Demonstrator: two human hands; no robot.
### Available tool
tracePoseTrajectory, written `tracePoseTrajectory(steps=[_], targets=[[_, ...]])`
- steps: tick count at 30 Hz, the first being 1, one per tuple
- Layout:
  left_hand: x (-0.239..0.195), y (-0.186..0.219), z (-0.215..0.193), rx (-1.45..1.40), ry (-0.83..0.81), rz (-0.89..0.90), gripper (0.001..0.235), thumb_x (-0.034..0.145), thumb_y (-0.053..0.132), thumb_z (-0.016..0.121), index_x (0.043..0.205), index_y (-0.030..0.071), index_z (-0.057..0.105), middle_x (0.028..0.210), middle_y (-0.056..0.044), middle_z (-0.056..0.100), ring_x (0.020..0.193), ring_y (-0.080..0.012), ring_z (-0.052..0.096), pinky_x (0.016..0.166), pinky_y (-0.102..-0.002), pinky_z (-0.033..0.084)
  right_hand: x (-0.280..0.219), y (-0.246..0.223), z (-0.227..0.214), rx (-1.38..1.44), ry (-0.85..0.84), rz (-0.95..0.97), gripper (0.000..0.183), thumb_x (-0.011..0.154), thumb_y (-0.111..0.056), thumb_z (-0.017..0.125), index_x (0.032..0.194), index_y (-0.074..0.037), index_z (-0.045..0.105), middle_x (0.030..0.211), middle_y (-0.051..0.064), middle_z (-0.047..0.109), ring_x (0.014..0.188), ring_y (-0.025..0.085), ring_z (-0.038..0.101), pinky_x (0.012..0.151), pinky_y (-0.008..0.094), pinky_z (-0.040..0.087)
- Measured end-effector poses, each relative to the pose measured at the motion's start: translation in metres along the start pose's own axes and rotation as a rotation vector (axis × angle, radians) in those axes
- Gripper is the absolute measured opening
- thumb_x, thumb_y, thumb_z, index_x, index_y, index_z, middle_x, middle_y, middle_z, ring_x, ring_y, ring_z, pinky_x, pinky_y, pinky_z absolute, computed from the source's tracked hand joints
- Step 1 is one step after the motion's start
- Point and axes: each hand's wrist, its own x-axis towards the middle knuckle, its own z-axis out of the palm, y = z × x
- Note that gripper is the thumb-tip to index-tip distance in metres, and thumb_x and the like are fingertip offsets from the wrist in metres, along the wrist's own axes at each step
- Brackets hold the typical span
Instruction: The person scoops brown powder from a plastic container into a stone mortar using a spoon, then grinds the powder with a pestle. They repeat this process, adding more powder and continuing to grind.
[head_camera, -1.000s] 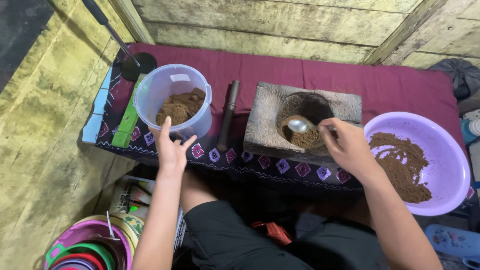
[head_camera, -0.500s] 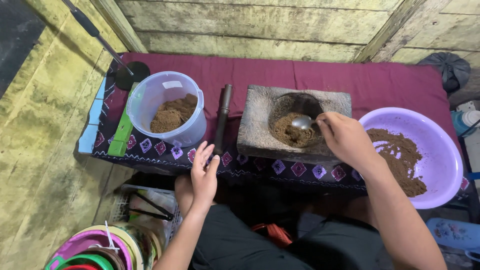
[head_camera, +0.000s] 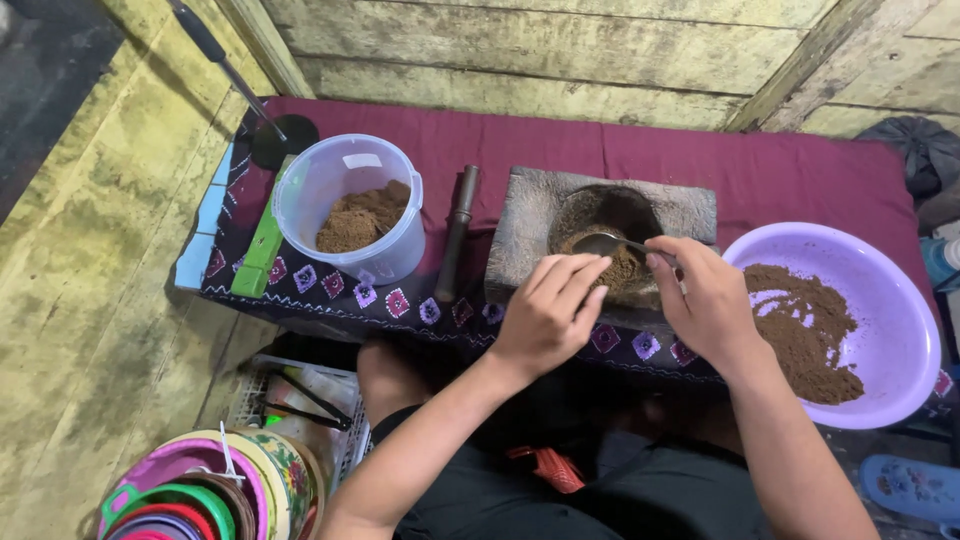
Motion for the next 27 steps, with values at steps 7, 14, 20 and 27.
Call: tracePoseTrajectory(steps=[7, 14, 20, 27], targets=[[0.004, -0.02, 0.043, 0.041, -0.05, 0.045, 0.02, 0.1, 0.01, 0.062, 0.119, 0.007, 0.069, 0.097, -0.005, 0.066, 0.091, -0.0228, 0.066, 0.088, -0.033, 0.056, -0.008, -0.007, -0.004, -0.059, 0.032, -0.198, 0.014, 0.105, -0.007, 0.061, 0.113, -0.006, 0.072, 0.085, 0.008, 0.067, 0.071, 0.029, 0.065, 0.065, 0.039, 0.057], [0.009, -0.028, 0.042, 0.037, -0.085, 0.036, 0.006, 0.096, 0.014, 0.07, 0.101, 0.013, 0.074, 0.083, 0.0, 0.065, 0.08, -0.0179, 0.065, 0.077, -0.028, 0.058, -0.001, -0.019, -0.007, 0.023, 0.145, -0.262, 0.006, 0.099, 0.002, 0.069, 0.103, 0.0, 0.073, 0.09, 0.011, 0.072, 0.07, 0.032, 0.067, 0.065, 0.041, 0.058], [0.026, -0.043, 0.009, 0.082, -0.064, 0.026, 0.014, 0.095, 0.021, 0.074, 0.105, 0.012, 0.074, 0.091, -0.003, 0.071, 0.086, -0.0219, 0.066, 0.08, -0.033, 0.054, -0.014, -0.003, -0.037, 0.012, 0.255, -0.18, 0.008, 0.103, 0.006, 0.066, 0.107, 0.005, 0.074, 0.094, 0.016, 0.075, 0.077, 0.035, 0.07, 0.074, 0.043, 0.057], [0.007, -0.114, -0.052, 0.121, -0.188, -0.711, 0.032, 0.101, 0.028, 0.054, 0.118, 0.009, 0.073, 0.114, -0.009, 0.075, 0.096, -0.0195, 0.072, 0.088, -0.037, 0.056, -0.082, 0.046, -0.096, -0.165, 0.416, 0.318, 0.008, 0.119, 0.016, 0.064, 0.121, 0.016, 0.072, 0.109, 0.027, 0.074, 0.088, 0.034, 0.076, 0.081, 0.038, 0.057]])
